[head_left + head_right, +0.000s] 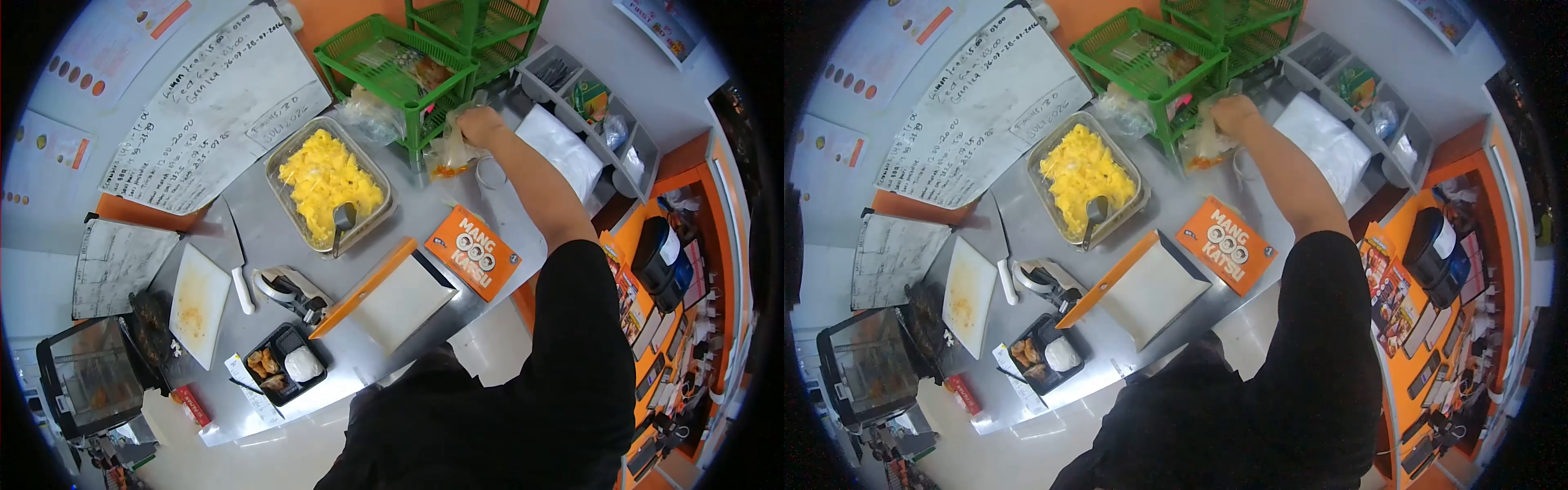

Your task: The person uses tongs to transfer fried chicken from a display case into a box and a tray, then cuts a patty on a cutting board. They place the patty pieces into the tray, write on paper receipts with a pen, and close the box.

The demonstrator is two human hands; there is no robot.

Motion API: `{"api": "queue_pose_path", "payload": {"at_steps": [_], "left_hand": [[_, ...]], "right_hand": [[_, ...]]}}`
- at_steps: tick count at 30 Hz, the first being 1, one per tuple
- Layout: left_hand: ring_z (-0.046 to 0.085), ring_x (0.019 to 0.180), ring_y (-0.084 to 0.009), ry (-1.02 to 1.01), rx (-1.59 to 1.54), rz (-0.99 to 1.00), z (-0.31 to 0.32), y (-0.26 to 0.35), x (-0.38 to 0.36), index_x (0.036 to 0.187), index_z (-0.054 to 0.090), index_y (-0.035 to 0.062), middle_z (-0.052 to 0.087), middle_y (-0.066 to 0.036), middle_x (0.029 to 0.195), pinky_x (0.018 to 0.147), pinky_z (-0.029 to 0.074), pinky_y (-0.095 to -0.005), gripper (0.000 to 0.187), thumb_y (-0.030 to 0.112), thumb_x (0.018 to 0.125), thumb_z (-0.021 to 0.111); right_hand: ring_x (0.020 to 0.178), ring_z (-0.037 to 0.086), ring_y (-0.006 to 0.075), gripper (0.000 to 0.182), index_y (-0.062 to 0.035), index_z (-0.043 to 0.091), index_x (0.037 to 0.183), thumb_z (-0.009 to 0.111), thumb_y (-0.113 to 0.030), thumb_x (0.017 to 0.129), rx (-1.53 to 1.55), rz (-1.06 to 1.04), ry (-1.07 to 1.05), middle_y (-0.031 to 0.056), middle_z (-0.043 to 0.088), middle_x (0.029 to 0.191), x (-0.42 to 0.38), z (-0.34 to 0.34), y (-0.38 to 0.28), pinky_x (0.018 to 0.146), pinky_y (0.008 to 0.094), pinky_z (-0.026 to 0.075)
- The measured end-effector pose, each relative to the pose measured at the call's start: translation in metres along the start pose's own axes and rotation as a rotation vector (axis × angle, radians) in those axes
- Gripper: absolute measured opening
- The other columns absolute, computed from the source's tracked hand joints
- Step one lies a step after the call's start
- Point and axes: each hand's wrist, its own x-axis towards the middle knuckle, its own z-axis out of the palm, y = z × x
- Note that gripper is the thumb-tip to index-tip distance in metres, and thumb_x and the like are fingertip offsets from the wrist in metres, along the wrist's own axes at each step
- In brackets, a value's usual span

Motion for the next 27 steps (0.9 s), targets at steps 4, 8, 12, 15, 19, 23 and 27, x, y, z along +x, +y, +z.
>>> {"api": "queue_pose_path", "payload": {"at_steps": [4,8,12,15,19,23,27], "left_hand": [[0.062,0.112,-0.0318,0.008,0.027,0.004,0.002,-0.001,-0.002,0.124,0.057,0.0189,0.065,-0.007,0.118,0.091,0.051,-0.0501,0.037,0.036,0.091,0.056],[0.063,0.112,-0.0319,0.015,0.044,0.002,-0.001,-0.003,-0.005,0.123,0.058,0.0187,0.065,-0.007,0.118,0.092,0.051,-0.0500,0.036,0.036,0.091,0.056],[0.063,0.112,-0.0320,0.023,0.048,-0.003,0.002,-0.003,-0.003,0.123,0.059,0.0184,0.066,-0.008,0.118,0.092,0.051,-0.0499,0.036,0.036,0.091,0.056],[0.063,0.112,-0.0321,0.032,0.057,0.002,0.007,-0.003,-0.003,0.122,0.059,0.0183,0.066,-0.008,0.118,0.092,0.051,-0.0498,0.036,0.036,0.091,0.057],[0.063,0.112,-0.0322,0.039,0.060,0.012,0.007,-0.004,-0.002,0.121,0.060,0.0181,0.066,-0.008,0.118,0.092,0.051,-0.0497,0.035,0.036,0.091,0.057],[0.064,0.112,-0.0323,0.051,0.065,0.021,0.005,-0.010,-0.009,0.121,0.060,0.0179,0.067,-0.009,0.118,0.092,0.051,-0.0496,0.035,0.036,0.091,0.057],[0.064,0.112,-0.0324,0.058,0.076,0.042,0.007,-0.012,-0.013,0.120,0.061,0.0177,0.067,-0.009,0.118,0.092,0.051,-0.0495,0.034,0.036,0.091,0.057]], "right_hand": [[0.090,0.073,0.0293,0.017,-0.0091,0.076,0.088,0.064,-0.018,0.080,0.013,-0.088,0.096,0.0115,0.075,0.093,-0.010,0.006,0.004,0.078,0.0418,0.057],[0.087,0.072,0.0285,0.013,-0.0103,0.075,0.079,0.066,-0.019,0.076,-0.024,-0.158,0.094,0.0109,0.074,0.088,0.001,0.016,0.008,0.077,0.0418,0.057],[0.084,0.072,0.0290,0.011,-0.0112,0.074,0.076,0.068,-0.021,0.074,0.029,-0.130,0.098,0.0110,0.073,0.086,-0.005,0.010,0.003,0.075,0.0429,0.057],[0.083,0.071,0.0299,0.013,-0.0114,0.074,0.077,0.069,-0.023,0.073,0.068,-0.118,0.090,0.0107,0.073,0.084,-0.012,0.015,0.004,0.073,0.0441,0.056],[0.082,0.071,0.0303,0.014,-0.0117,0.073,0.077,0.068,-0.024,0.072,0.108,-0.096,0.192,0.0097,0.072,0.080,-0.011,0.019,0.008,0.071,0.0437,0.056],[0.077,0.069,0.0325,0.015,-0.0058,0.072,0.080,0.068,-0.018,0.073,0.252,-0.229,0.235,0.0150,0.071,0.082,-0.013,-0.024,0.033,0.070,0.0428,0.055],[0.077,0.068,0.0334,0.019,-0.0004,0.072,0.085,0.071,-0.013,0.071,0.433,-0.255,0.105,0.0167,0.070,0.082,-0.024,-0.096,0.069,0.072,0.0407,0.054]]}}
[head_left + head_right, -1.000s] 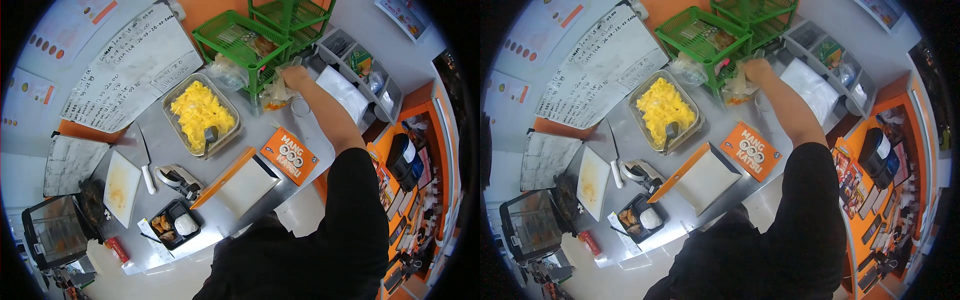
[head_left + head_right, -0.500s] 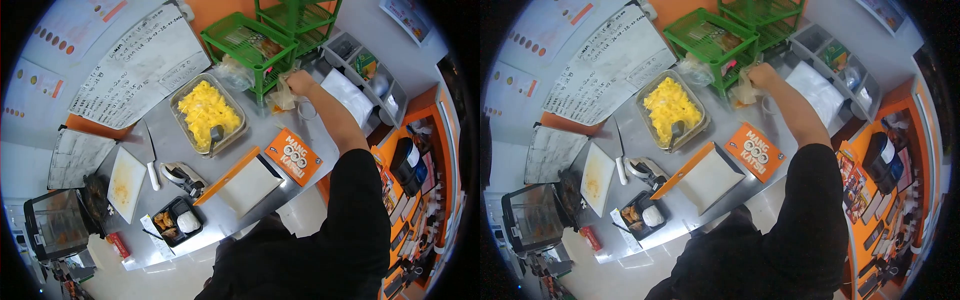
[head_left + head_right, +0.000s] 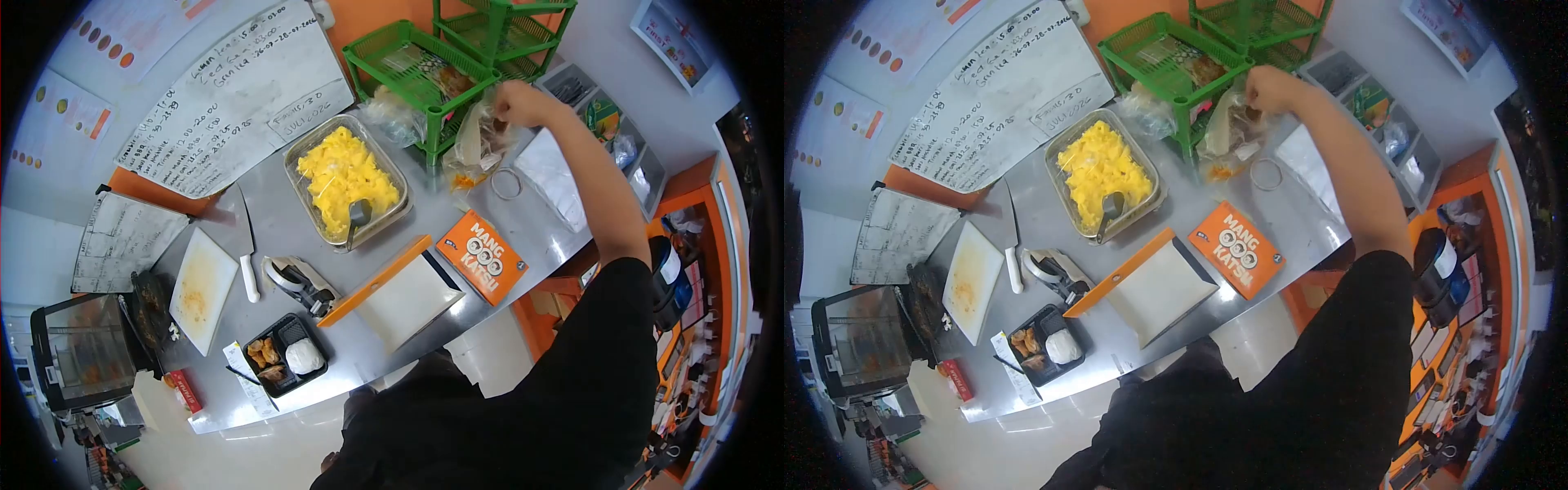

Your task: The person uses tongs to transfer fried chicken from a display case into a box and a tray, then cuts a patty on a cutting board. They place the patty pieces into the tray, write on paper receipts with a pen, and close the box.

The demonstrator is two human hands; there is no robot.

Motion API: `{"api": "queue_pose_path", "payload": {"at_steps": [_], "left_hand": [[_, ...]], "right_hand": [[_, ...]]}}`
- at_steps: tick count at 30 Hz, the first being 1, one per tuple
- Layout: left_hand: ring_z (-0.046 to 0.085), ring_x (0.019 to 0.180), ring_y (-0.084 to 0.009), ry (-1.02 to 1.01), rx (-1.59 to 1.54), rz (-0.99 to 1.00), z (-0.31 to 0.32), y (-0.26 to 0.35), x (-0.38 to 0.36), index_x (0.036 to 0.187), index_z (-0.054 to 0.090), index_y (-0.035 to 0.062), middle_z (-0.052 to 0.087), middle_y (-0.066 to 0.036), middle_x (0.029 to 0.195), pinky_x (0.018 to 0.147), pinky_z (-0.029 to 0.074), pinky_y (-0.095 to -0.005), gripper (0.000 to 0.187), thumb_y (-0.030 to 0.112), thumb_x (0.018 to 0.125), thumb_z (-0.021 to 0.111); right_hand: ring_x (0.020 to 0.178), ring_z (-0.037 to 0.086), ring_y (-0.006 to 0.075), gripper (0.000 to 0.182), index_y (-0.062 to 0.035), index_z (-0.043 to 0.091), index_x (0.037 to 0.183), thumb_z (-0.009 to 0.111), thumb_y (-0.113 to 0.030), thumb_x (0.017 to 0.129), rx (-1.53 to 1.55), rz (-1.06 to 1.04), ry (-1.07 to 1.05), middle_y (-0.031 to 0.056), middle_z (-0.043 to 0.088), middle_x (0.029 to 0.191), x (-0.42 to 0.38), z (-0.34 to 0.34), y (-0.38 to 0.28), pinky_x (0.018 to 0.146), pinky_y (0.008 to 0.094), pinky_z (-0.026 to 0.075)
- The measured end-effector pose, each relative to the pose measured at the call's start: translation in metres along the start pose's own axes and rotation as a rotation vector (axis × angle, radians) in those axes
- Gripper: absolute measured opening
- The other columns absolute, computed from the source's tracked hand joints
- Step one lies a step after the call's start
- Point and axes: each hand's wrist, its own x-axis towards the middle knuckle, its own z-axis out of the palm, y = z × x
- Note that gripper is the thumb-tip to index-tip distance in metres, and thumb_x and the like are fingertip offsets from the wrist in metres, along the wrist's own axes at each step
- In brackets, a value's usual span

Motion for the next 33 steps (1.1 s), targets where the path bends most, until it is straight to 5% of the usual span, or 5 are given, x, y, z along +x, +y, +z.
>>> {"api": "queue_pose_path", "payload": {"at_steps": [8,16,18,23,33], "left_hand": [[0.064,0.111,-0.0326,0.024,0.106,0.158,0.003,-0.006,0.008,0.119,0.062,0.0173,0.068,-0.010,0.118,0.093,0.052,-0.0493,0.034,0.036,0.091,0.057],[0.067,0.096,-0.0277,0.264,0.545,0.876,-0.004,-0.047,0.016,0.112,0.067,0.0113,0.072,-0.008,0.096,0.093,0.052,-0.0400,0.035,0.036,0.088,0.065],[0.066,0.090,-0.0187,0.060,-0.245,0.000,0.012,-0.048,0.015,0.111,0.068,0.0085,0.071,-0.006,0.093,0.094,0.048,-0.0353,0.030,0.032,0.098,0.055],[0.059,0.120,-0.0387,0.447,-0.554,-0.223,0.029,-0.107,0.017,0.129,0.060,0.0011,0.063,-0.023,0.126,0.102,0.047,-0.0442,0.062,0.052,0.093,0.061],[0.064,0.101,-0.0202,1.227,-1.185,-0.075,-0.220,-0.077,-0.013,0.141,0.049,0.0055,0.059,-0.012,0.133,0.085,0.054,-0.0321,0.057,0.011,0.089,0.071]], "right_hand": [[0.077,0.061,0.0133,0.019,-0.0047,0.071,0.087,0.068,-0.023,0.083,0.548,0.390,0.075,0.0015,0.066,0.080,-0.039,-0.105,0.006,0.068,0.0305,0.047],[0.096,0.063,0.0158,0.030,-0.0015,0.062,0.114,0.062,-0.025,0.095,1.073,0.137,0.211,0.0042,0.067,0.104,-0.063,-0.135,-0.004,0.090,0.0355,0.049],[0.119,0.057,0.0214,0.043,0.0013,0.057,0.131,0.057,-0.025,0.097,1.133,-0.063,0.164,0.0119,0.061,0.130,-0.059,-0.144,-0.031,0.106,0.0395,0.041],[0.133,0.049,0.0304,0.068,-0.0039,0.039,0.150,0.061,-0.039,0.096,1.296,-0.081,0.132,0.0141,0.044,0.150,-0.021,-0.147,-0.074,0.113,0.0454,0.038],[0.092,0.054,0.0144,0.035,-0.0055,0.050,0.104,0.065,-0.036,0.096,1.100,-0.559,-0.271,0.0072,0.057,0.101,0.123,-0.046,-0.622,0.086,0.0326,0.047]]}}
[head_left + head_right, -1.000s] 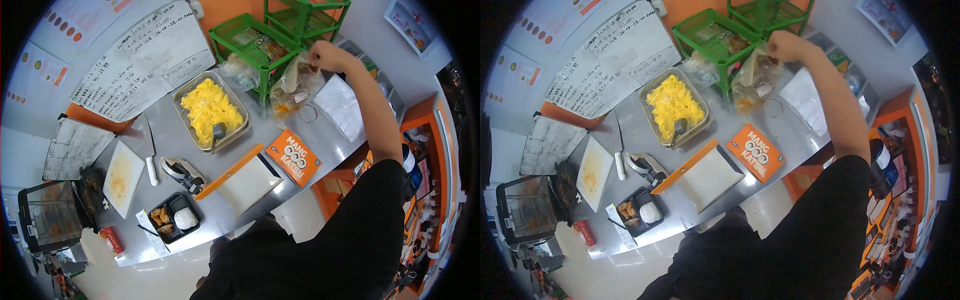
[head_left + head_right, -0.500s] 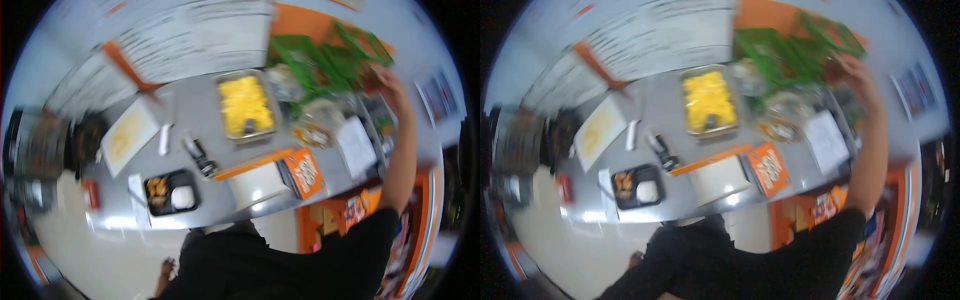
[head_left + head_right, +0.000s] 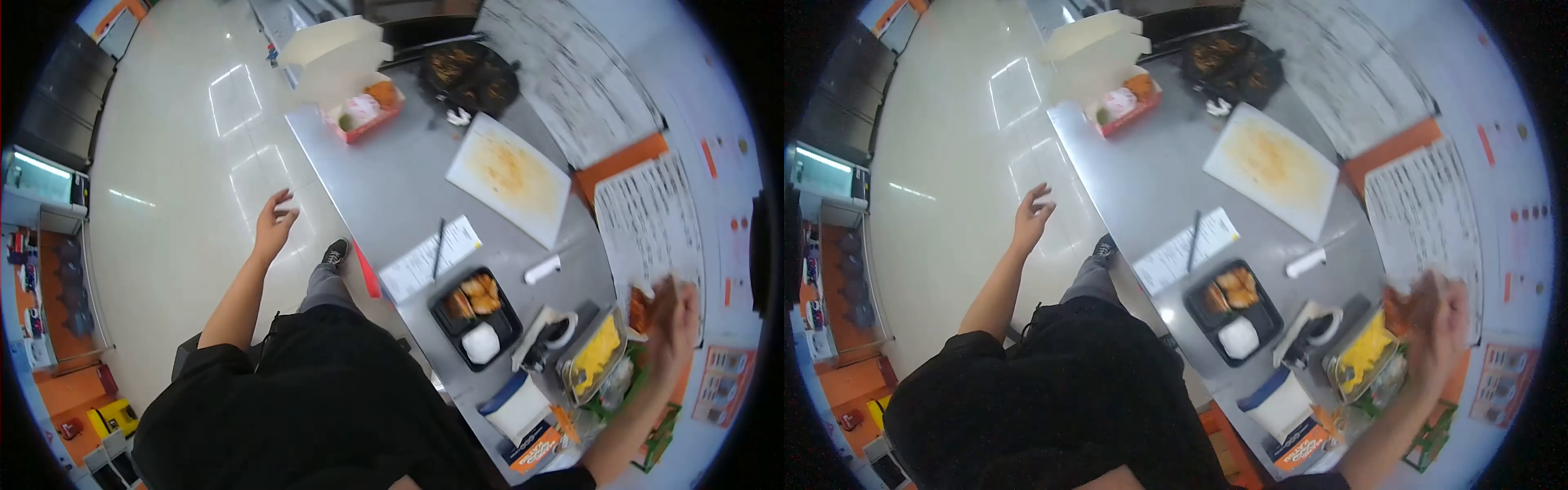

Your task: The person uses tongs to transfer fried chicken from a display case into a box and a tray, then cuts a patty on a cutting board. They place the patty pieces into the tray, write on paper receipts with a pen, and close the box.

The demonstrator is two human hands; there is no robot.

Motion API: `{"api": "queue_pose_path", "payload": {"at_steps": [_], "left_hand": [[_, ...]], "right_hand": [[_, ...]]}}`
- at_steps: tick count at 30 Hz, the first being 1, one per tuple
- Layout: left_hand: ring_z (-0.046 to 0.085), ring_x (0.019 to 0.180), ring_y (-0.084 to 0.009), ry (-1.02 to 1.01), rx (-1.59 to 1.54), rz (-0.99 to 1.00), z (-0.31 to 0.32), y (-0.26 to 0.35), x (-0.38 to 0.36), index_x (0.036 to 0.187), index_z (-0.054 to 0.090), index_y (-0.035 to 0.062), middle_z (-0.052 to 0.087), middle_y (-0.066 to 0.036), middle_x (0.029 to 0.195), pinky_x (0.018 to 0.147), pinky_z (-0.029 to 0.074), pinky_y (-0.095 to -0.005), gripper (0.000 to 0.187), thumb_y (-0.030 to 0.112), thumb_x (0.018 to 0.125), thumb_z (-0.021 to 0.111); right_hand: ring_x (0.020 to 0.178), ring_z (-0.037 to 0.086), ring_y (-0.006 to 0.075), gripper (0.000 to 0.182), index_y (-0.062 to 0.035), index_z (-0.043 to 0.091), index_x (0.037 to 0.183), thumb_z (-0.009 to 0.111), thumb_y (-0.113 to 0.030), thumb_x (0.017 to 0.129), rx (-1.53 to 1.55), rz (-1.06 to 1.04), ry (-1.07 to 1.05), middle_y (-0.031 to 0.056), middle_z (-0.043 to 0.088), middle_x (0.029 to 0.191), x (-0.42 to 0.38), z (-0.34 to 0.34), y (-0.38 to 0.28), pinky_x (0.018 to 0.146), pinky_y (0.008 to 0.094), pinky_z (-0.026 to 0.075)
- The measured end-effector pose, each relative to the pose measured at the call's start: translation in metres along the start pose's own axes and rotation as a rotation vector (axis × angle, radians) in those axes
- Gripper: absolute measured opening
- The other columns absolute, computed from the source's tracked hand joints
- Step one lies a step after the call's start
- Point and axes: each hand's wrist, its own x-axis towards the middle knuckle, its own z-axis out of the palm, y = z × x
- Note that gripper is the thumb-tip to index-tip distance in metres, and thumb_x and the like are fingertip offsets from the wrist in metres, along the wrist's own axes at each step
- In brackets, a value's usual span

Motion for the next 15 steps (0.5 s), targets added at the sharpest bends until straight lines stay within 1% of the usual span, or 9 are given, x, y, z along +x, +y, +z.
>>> {"api": "queue_pose_path", "payload": {"at_steps": [1,3,4,7,9,10,11,14,15], "left_hand": [[0.063,0.102,-0.0198,-0.002,-0.058,0.005,0.000,0.008,0.024,0.141,0.049,0.0055,0.058,-0.012,0.135,0.085,0.054,-0.0323,0.056,0.010,0.089,0.070],[0.062,0.104,-0.0189,-0.010,-0.178,0.029,-0.004,0.008,0.075,0.141,0.049,0.0054,0.055,-0.012,0.138,0.085,0.054,-0.0321,0.055,0.007,0.090,0.069],[0.062,0.105,-0.0185,-0.020,-0.238,0.037,-0.006,0.005,0.100,0.140,0.049,0.0052,0.053,-0.011,0.139,0.086,0.053,-0.0317,0.055,0.006,0.090,0.069],[0.061,0.105,-0.0176,-0.056,-0.357,-0.005,-0.017,0.007,0.148,0.140,0.048,0.0046,0.051,-0.011,0.141,0.086,0.053,-0.0309,0.053,0.004,0.090,0.067],[0.061,0.105,-0.0166,-0.074,-0.405,-0.008,-0.023,0.013,0.174,0.140,0.048,0.0039,0.052,-0.010,0.137,0.085,0.053,-0.0299,0.052,0.002,0.090,0.065],[0.061,0.104,-0.0164,-0.079,-0.425,-0.018,-0.025,0.013,0.184,0.139,0.048,0.0039,0.052,-0.010,0.137,0.086,0.053,-0.0300,0.052,0.002,0.090,0.065],[0.061,0.104,-0.0163,-0.084,-0.442,-0.025,-0.029,0.013,0.192,0.139,0.049,0.0039,0.052,-0.010,0.137,0.086,0.053,-0.0300,0.052,0.002,0.090,0.065],[0.062,0.104,-0.0158,-0.115,-0.481,-0.045,-0.040,0.014,0.208,0.138,0.050,0.0035,0.053,-0.010,0.136,0.088,0.052,-0.0304,0.050,0.002,0.090,0.065],[0.062,0.104,-0.0157,-0.125,-0.495,-0.050,-0.043,0.014,0.212,0.138,0.051,0.0034,0.053,-0.010,0.135,0.089,0.051,-0.0305,0.049,0.002,0.090,0.065]], "right_hand": [[0.091,0.055,0.0149,0.036,-0.0046,0.051,0.107,0.064,-0.037,0.097,-0.037,0.015,-0.037,0.0111,0.060,0.108,0.039,0.052,0.003,0.083,0.0326,0.049],[0.097,0.057,0.0161,0.039,-0.0042,0.052,0.114,0.063,-0.038,0.098,0.138,0.049,-0.216,0.0156,0.062,0.114,0.102,0.145,0.033,0.079,0.0260,0.048],[0.096,0.059,0.0154,0.036,-0.0045,0.052,0.118,0.061,-0.035,0.099,0.177,-0.008,-0.243,0.0147,0.063,0.115,0.133,0.201,0.051,0.077,0.0240,0.048],[0.093,0.060,0.0137,0.021,-0.0071,0.053,0.115,0.056,-0.025,0.103,0.150,0.219,-0.302,0.0070,0.065,0.110,0.213,0.344,0.100,0.080,0.0282,0.049],[0.099,0.062,0.0165,0.016,-0.0064,0.055,0.111,0.057,-0.020,0.102,-0.131,0.010,-0.428,0.0037,0.063,0.103,0.255,0.423,0.140,0.082,0.0291,0.049],[0.092,0.055,0.0103,0.014,-0.0046,0.055,0.109,0.057,-0.017,0.102,-0.316,-0.103,-0.462,0.0031,0.057,0.097,0.266,0.464,0.133,0.081,0.0281,0.049],[0.094,0.063,0.0203,0.017,-0.0025,0.056,0.109,0.059,-0.015,0.099,-0.437,0.015,-0.507,0.0083,0.061,0.098,0.277,0.494,0.137,0.081,0.0349,0.052],[0.096,0.065,0.0340,0.022,-0.0028,0.058,0.113,0.061,-0.015,0.095,-0.964,-0.219,-0.694,0.0159,0.064,0.104,0.293,0.549,0.155,0.080,0.0421,0.054],[0.097,0.065,0.0366,0.025,-0.0028,0.058,0.114,0.062,-0.016,0.093,-1.048,-0.205,-0.692,0.0173,0.065,0.105,0.293,0.562,0.153,0.080,0.0436,0.054]]}}
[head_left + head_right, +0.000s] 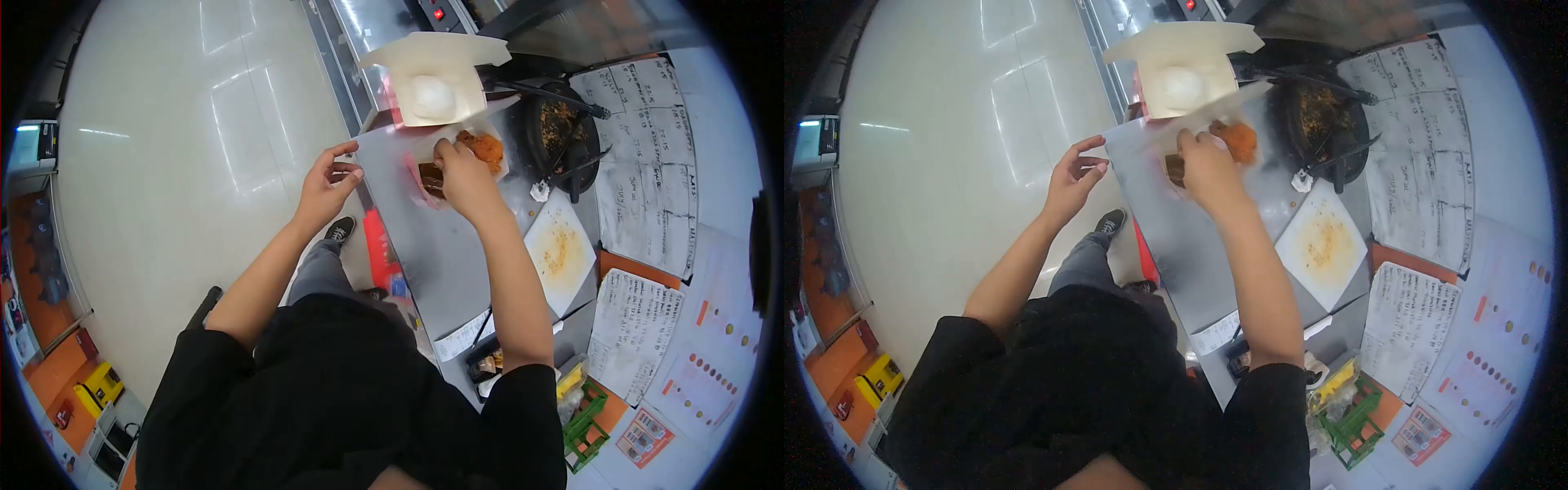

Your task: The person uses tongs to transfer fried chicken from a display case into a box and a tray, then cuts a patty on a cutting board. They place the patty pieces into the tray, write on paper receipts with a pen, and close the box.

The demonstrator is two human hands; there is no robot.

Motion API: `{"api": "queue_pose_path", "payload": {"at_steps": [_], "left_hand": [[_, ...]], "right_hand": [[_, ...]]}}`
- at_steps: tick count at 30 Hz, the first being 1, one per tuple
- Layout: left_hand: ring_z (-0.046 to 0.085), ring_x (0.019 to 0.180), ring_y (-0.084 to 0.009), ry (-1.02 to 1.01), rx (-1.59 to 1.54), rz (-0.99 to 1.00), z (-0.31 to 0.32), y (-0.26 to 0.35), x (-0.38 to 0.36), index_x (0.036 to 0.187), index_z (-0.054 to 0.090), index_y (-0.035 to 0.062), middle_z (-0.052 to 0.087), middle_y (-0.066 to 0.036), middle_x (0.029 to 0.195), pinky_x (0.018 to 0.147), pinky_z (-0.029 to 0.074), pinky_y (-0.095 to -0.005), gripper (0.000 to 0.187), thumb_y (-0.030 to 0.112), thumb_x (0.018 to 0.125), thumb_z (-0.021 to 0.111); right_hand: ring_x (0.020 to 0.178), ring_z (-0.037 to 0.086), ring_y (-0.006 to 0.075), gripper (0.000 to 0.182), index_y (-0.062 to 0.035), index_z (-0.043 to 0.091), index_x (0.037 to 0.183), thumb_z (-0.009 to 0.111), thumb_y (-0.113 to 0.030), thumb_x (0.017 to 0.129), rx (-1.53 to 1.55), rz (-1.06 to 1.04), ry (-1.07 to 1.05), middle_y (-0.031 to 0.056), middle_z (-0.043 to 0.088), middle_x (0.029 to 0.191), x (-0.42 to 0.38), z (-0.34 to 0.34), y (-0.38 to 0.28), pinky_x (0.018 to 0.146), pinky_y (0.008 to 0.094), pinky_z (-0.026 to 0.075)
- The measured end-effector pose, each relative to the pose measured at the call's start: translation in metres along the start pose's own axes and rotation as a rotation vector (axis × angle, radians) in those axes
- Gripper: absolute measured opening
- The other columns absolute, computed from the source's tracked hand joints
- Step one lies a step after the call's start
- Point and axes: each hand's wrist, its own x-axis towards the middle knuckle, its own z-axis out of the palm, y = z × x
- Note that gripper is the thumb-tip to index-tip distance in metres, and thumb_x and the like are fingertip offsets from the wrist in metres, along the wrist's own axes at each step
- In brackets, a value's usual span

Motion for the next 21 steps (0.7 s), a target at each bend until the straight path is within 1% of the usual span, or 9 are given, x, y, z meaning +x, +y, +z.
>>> {"api": "queue_pose_path", "payload": {"at_steps": [2,5,8,11,14,16,17,20,21], "left_hand": [[0.062,0.104,-0.0152,0.016,-0.017,-0.016,-0.005,0.004,0.004,0.137,0.051,0.0031,0.054,-0.010,0.135,0.091,0.050,-0.0310,0.049,0.003,0.091,0.065],[0.061,0.103,-0.0143,0.048,-0.076,-0.025,-0.009,0.006,0.009,0.137,0.051,0.0027,0.055,-0.010,0.134,0.091,0.050,-0.0305,0.048,0.003,0.091,0.065],[0.061,0.101,-0.0130,0.041,-0.079,-0.055,-0.016,-0.006,0.004,0.137,0.051,0.0030,0.057,-0.009,0.132,0.090,0.049,-0.0291,0.048,0.003,0.091,0.065],[0.061,0.099,-0.0123,-0.028,-0.078,-0.124,-0.009,-0.019,-0.004,0.138,0.051,0.0037,0.059,-0.008,0.129,0.088,0.049,-0.0281,0.050,0.003,0.090,0.065],[0.061,0.098,-0.0122,-0.100,-0.090,-0.166,0.005,-0.026,-0.016,0.140,0.049,0.0047,0.059,-0.008,0.129,0.088,0.049,-0.0284,0.053,0.003,0.089,0.066],[0.059,0.103,-0.0143,-0.096,-0.107,-0.171,0.019,-0.021,-0.019,0.142,0.045,0.0052,0.056,-0.009,0.132,0.089,0.049,-0.0297,0.058,0.002,0.088,0.065],[0.058,0.108,-0.0167,-0.044,-0.079,-0.060,0.026,-0.016,-0.017,0.143,0.044,0.0056,0.055,-0.010,0.134,0.091,0.048,-0.0313,0.059,0.003,0.088,0.065],[0.052,0.122,-0.0242,0.026,-0.006,0.219,0.039,0.014,-0.017,0.146,0.042,0.0057,0.051,-0.015,0.140,0.099,0.044,-0.0365,0.063,0.005,0.087,0.065],[0.049,0.127,-0.0268,0.002,0.002,0.296,0.043,0.027,-0.010,0.146,0.041,0.0051,0.050,-0.016,0.142,0.102,0.042,-0.0386,0.064,0.007,0.087,0.064]], "right_hand": [[0.097,0.064,0.0416,0.029,-0.0028,0.059,0.115,0.065,-0.017,0.090,-0.153,0.059,-0.027,0.0203,0.065,0.108,0.012,-0.002,-0.016,0.078,0.0465,0.053],[0.090,0.067,0.0390,0.035,-0.0029,0.060,0.115,0.071,-0.019,0.086,-0.021,0.029,0.296,0.0202,0.066,0.108,0.015,-0.004,0.001,0.075,0.0457,0.053],[0.084,0.067,0.0345,0.038,-0.0031,0.062,0.114,0.076,-0.018,0.081,0.216,0.031,0.374,0.0185,0.066,0.107,0.008,-0.023,0.009,0.074,0.0415,0.053],[0.098,0.065,0.0358,0.039,-0.0039,0.061,0.115,0.075,-0.021,0.082,0.383,0.368,0.149,0.0160,0.065,0.111,-0.011,-0.033,-0.001,0.087,0.0432,0.051],[0.097,0.065,0.0313,0.034,-0.0039,0.063,0.110,0.075,-0.021,0.083,0.203,0.267,0.209,0.0141,0.066,0.110,-0.037,0.000,0.004,0.088,0.0392,0.050],[0.093,0.065,0.0264,0.029,-0.0035,0.064,0.107,0.072,-0.024,0.088,0.370,0.421,0.472,0.0121,0.067,0.105,-0.045,0.013,0.037,0.085,0.0370,0.050],[0.092,0.065,0.0239,0.027,-0.0033,0.065,0.105,0.070,-0.026,0.091,0.455,0.490,0.599,0.0111,0.067,0.102,-0.050,0.020,0.058,0.083,0.0358,0.050],[0.081,0.063,0.0183,0.032,-0.0022,0.066,0.100,0.058,-0.033,0.100,0.661,0.518,0.703,0.0091,0.068,0.091,-0.039,0.057,0.131,0.075,0.0341,0.048],[0.078,0.062,0.0180,0.035,-0.0008,0.066,0.100,0.054,-0.033,0.102,0.740,0.573,0.602,0.0089,0.069,0.089,-0.039,0.066,0.139,0.072,0.0335,0.049]]}}
